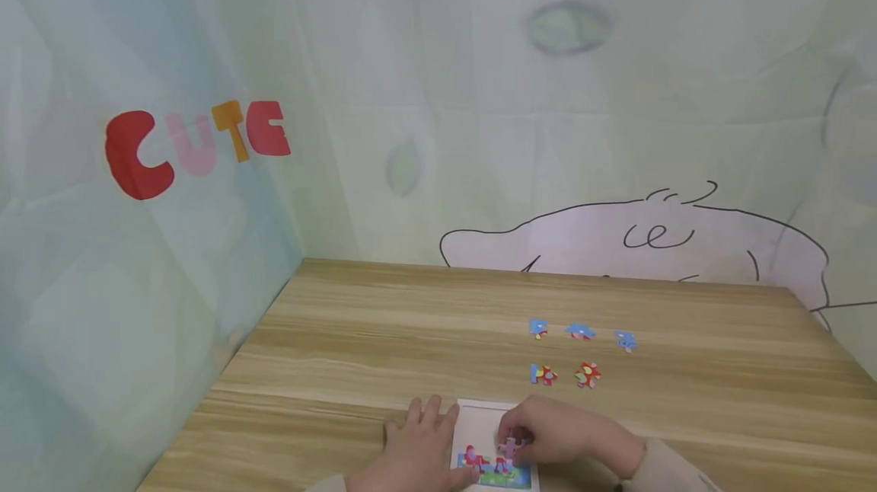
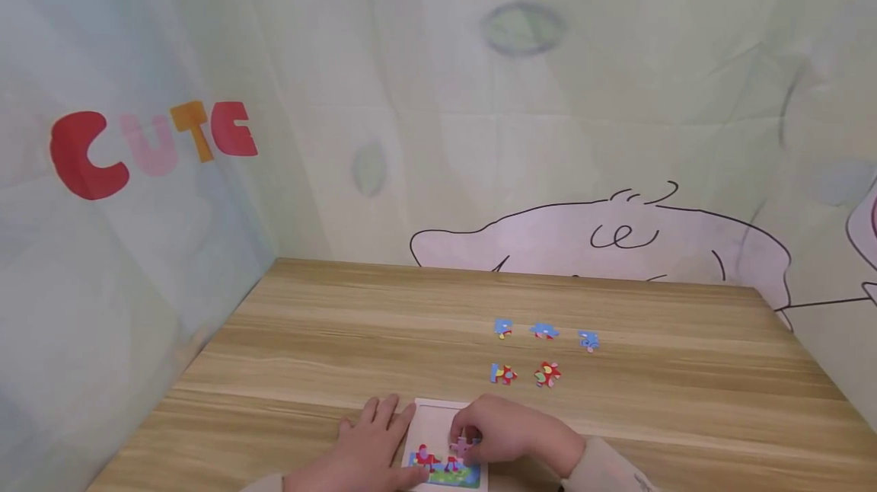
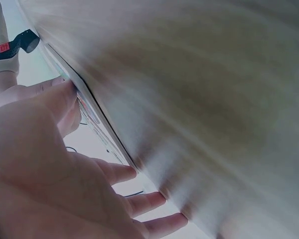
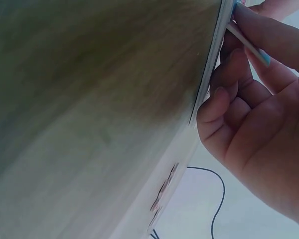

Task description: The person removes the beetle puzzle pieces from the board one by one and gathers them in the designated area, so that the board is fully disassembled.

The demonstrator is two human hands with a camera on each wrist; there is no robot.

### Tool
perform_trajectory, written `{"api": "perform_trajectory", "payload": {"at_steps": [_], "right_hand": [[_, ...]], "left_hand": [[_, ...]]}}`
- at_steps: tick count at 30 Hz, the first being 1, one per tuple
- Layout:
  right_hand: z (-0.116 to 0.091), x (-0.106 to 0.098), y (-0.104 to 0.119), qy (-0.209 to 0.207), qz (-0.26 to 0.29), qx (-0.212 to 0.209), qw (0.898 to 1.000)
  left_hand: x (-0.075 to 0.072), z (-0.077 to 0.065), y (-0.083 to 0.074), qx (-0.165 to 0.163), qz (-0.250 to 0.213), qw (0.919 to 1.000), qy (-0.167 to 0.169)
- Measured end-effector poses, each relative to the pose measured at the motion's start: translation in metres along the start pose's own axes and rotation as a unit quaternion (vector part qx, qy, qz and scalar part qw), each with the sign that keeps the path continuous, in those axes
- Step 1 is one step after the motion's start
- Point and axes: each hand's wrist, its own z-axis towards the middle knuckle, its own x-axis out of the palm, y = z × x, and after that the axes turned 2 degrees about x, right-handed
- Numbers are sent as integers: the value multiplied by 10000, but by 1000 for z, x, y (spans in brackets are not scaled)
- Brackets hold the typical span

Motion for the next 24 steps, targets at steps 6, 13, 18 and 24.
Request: {"api": "perform_trajectory", "payload": {"at_steps": [6, 13, 18, 24], "right_hand": [[1, -2, 3, 60, -87, -105, 9999], [2, -2, 1, 137, -61, -260, 9996], [3, -3, 1, 171, -5, -249, 9995], [3, -3, 2, 109, -126, -539, 9984]], "left_hand": [[1, 1, 0, 10, 52, 10000, -21], [2, 2, 1, -23, 155, 9999, 31], [2, 2, 0, -27, 192, 9998, 51], [1, 2, -1, -45, 204, 9998, 70]]}}
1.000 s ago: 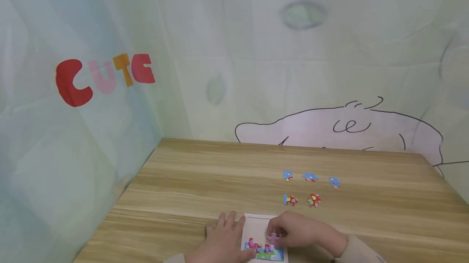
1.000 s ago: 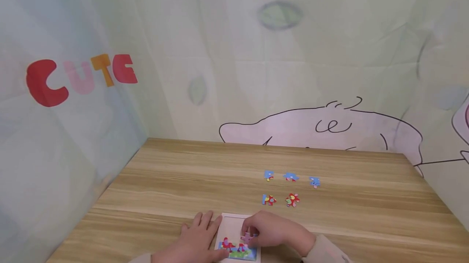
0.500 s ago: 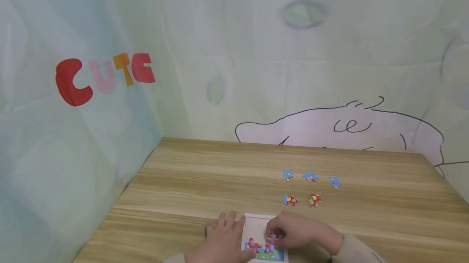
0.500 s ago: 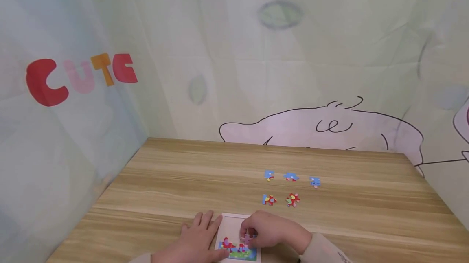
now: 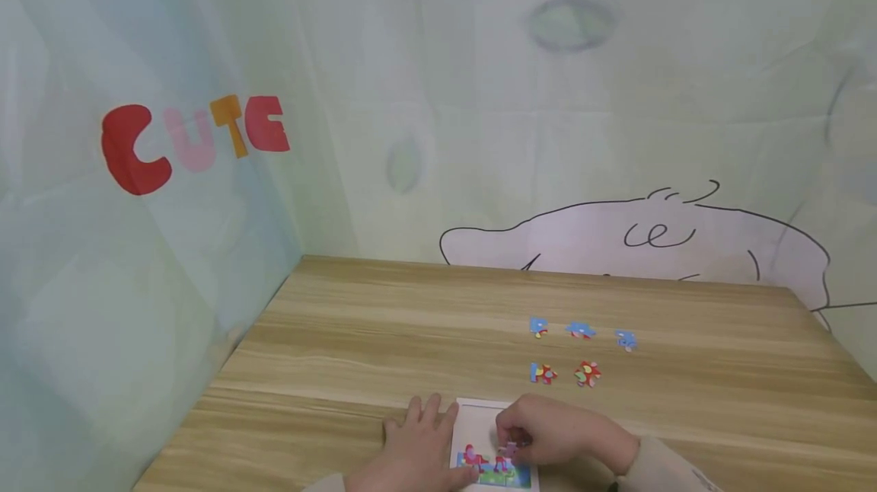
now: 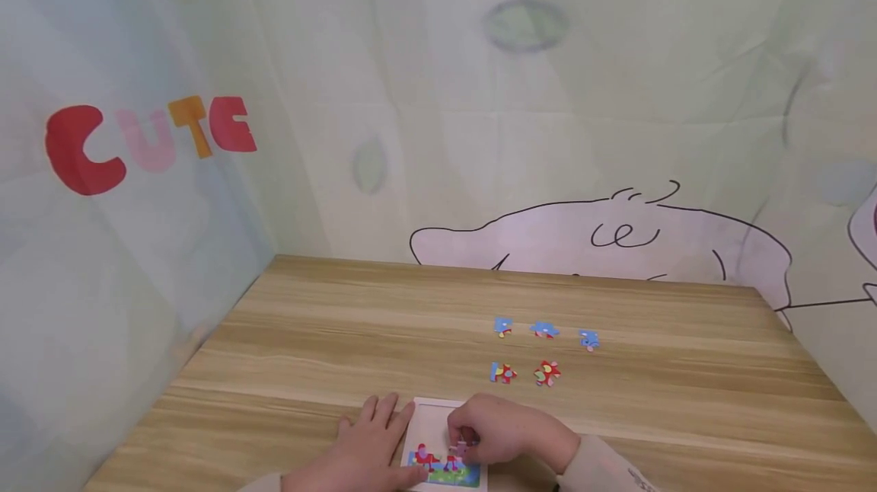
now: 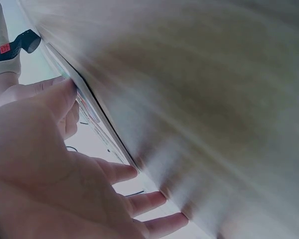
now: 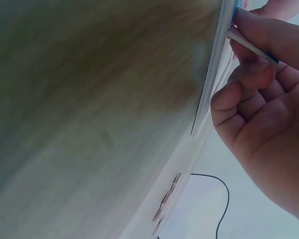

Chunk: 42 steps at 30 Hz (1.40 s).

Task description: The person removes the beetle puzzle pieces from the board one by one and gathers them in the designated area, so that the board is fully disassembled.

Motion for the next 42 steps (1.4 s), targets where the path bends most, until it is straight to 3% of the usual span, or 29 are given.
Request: {"api": "perform_trajectory", "payload": {"at_steps": [10, 19, 27, 34, 42], "right_hand": [[1, 1, -3, -55, -100, -467, 9988], [1, 3, -3, 48, 5, -31, 10000], [0, 1, -2, -36, -370, -46, 9993], [3, 0, -3, -152, -564, 73, 9983], [3, -3, -1, -158, -422, 214, 9988]], "left_hand": [[0, -1, 0, 26, 32, 9999, -94], [3, -3, 0, 56, -40, 10000, -24], [1, -4, -1, 95, 59, 9999, 20], [-3, -1, -1, 21, -28, 9997, 257], [-7, -2, -1, 16, -118, 9992, 382]]}}
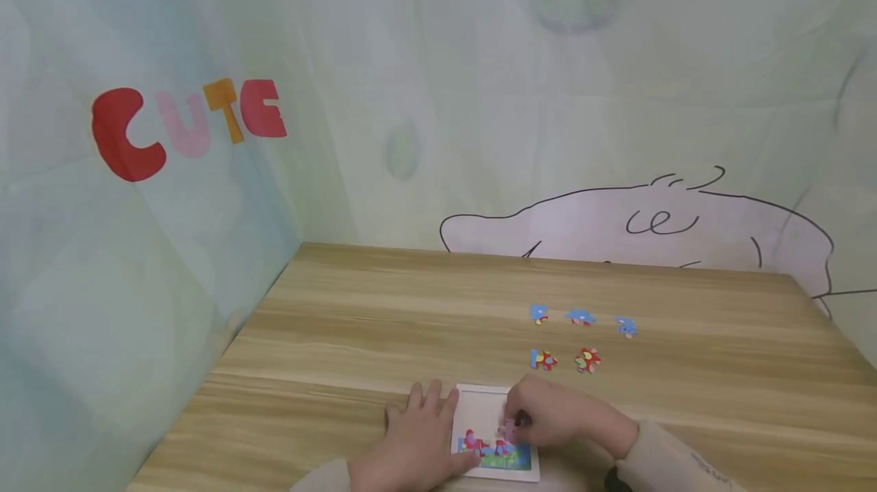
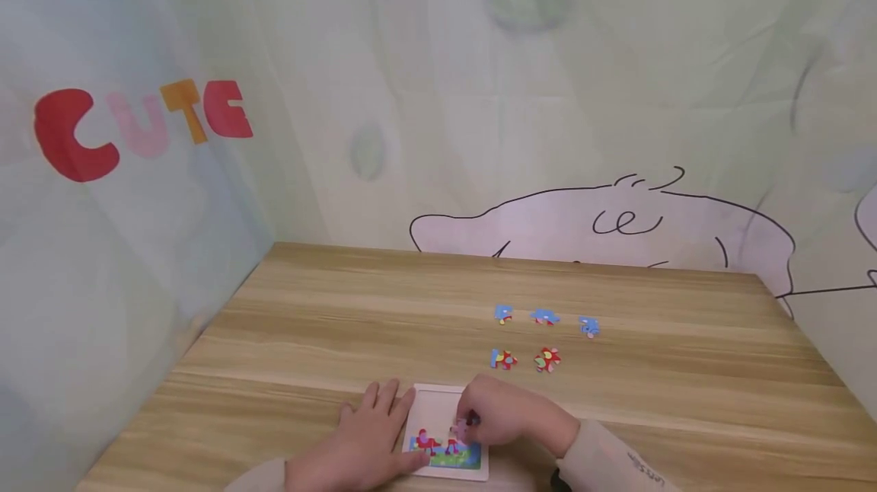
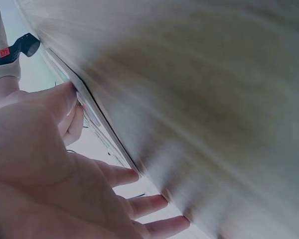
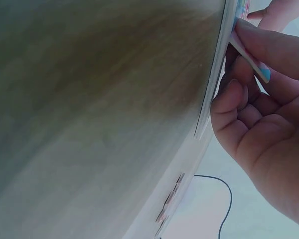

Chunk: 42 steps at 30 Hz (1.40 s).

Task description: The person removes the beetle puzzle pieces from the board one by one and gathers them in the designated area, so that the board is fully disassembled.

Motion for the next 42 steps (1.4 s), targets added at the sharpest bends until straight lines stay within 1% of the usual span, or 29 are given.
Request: {"api": "perform_trajectory", "payload": {"at_steps": [9, 14, 24, 27, 31, 33, 34, 37, 42], "right_hand": [[1, 0, -2, -6, 193, -87, 9998], [2, 2, -4, 30, 297, 59, 9995], [3, 0, 0, 77, 364, 354, 9987], [2, 1, -1, 52, 417, 407, 9983], [2, 2, -2, 7, 339, 386, 9987], [1, 2, -2, -14, 283, 372, 9989], [1, 2, -2, -17, 292, 386, 9988], [0, 2, 0, -13, 365, 439, 9984], [0, 2, 2, -27, 429, 463, 9980]], "left_hand": [[0, 1, -1, -37, 35, 10000, -1], [-1, 1, -1, -35, 9, 10000, 52], [-1, 1, -1, -66, 31, 10000, 67], [-1, 0, -2, -58, -1, 10000, 13], [-1, -1, -2, -43, -121, 9998, -149], [-1, -1, -2, -65, -209, 9996, -176], [-1, -1, -2, -70, -261, 9995, -183], [1, 2, -6, -47, -225, 9995, -233], [4, 6, -19, 86, -65, 9995, -297]]}}
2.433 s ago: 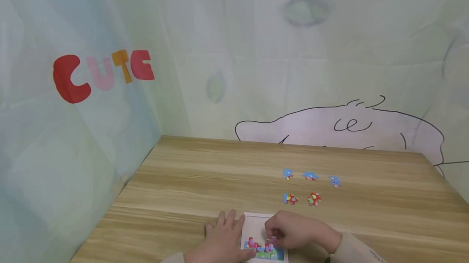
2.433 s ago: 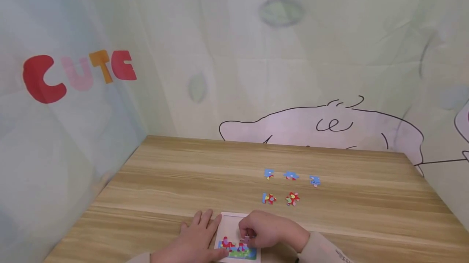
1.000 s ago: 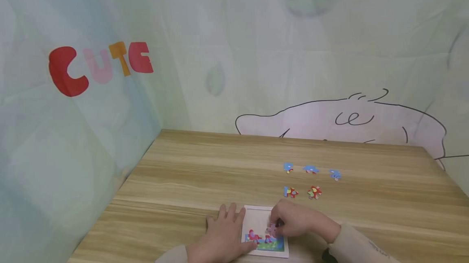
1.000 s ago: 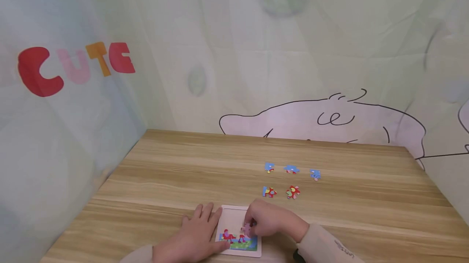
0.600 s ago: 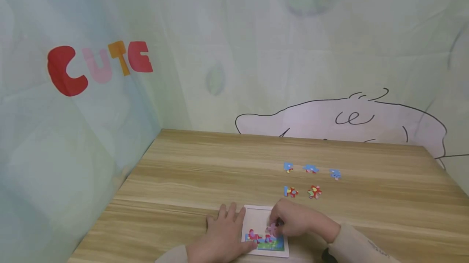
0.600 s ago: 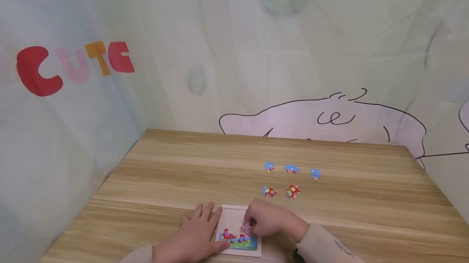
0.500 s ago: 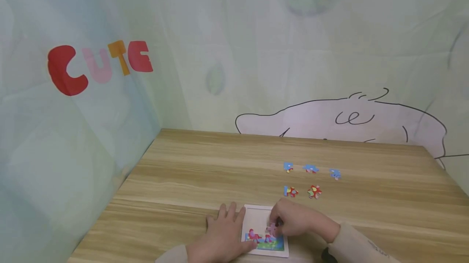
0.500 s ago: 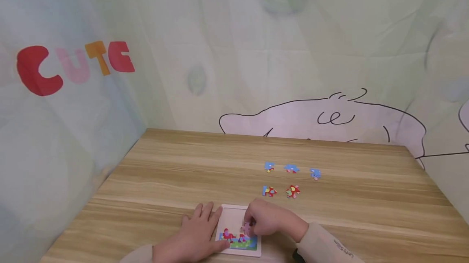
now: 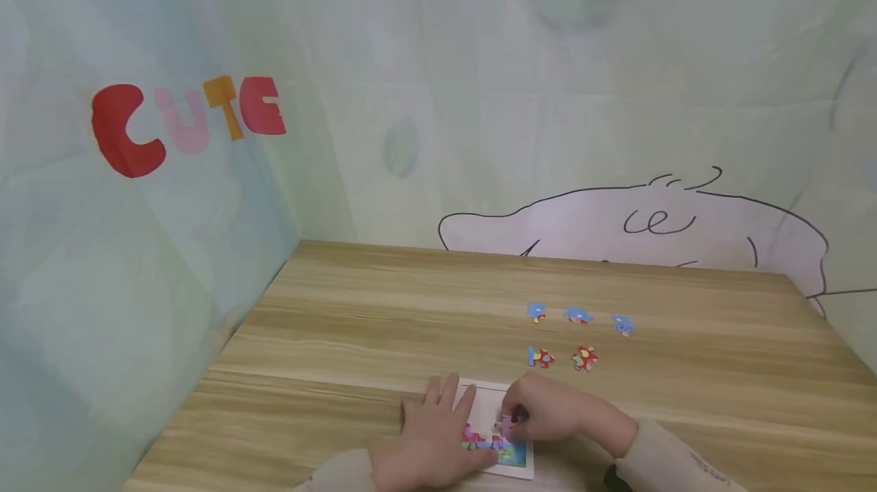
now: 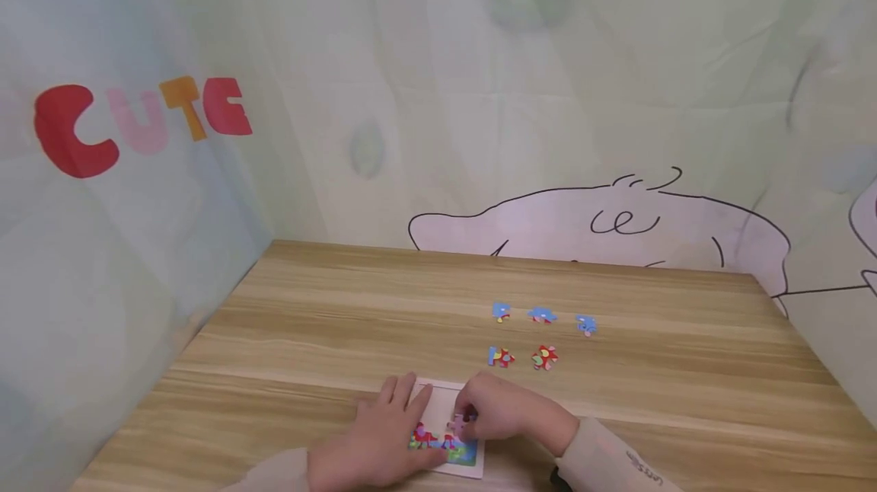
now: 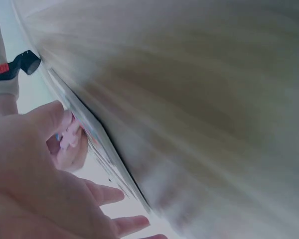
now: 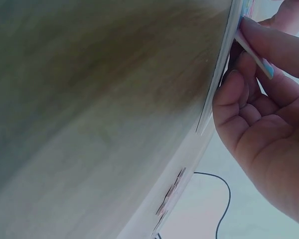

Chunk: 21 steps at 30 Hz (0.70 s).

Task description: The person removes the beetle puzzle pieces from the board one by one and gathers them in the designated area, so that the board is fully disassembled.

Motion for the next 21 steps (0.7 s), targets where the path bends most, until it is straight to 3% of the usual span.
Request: {"api": "perform_trajectory", "payload": {"at_steps": [6, 14, 21], "right_hand": [[2, 1, -1, -33, -45, 19, 10000], [1, 2, -4, 21, 169, 0, 9999], [-2, 0, -5, 19, 430, -147, 9990]], "left_hand": [[1, 5, -11, 132, 326, 9994, 4], [2, 10, -16, 171, 253, 9993, 214], [3, 14, -16, 150, 275, 9993, 201]]}}
